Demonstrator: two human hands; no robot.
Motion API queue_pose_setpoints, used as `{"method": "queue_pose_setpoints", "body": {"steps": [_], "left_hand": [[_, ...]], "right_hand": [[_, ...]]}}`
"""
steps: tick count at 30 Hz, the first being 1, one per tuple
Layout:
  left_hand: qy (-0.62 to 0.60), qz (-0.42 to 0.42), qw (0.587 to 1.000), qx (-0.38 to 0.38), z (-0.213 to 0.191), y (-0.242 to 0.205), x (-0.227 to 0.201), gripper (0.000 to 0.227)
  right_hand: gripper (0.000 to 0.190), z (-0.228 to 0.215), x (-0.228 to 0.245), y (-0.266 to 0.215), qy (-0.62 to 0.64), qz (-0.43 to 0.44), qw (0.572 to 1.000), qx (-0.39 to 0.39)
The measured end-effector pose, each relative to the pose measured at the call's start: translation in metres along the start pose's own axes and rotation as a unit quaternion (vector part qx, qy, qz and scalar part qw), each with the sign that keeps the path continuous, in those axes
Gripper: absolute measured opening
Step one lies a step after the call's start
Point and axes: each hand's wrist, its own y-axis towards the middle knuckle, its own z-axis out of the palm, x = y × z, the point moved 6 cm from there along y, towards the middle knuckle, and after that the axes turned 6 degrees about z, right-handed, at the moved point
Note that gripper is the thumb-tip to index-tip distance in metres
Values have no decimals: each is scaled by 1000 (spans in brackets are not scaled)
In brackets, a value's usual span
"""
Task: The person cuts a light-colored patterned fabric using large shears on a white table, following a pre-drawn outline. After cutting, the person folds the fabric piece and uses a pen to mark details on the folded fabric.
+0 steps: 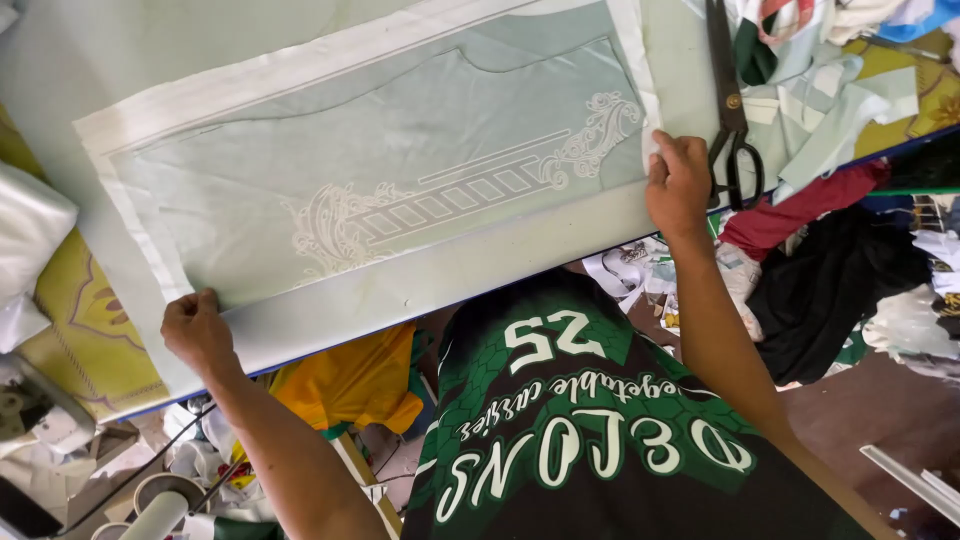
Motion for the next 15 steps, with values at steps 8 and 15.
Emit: {"method": "queue_pose_setpoints", "body": {"steps": [8,15], "left_hand": [[5,18,1000,-11,6,6,17,9],[18,5,1000,-4,6,5,12,13]], "right_hand": [[34,0,0,1,1,33,999,13],[35,0,1,2,3,25,1000,5]]}}
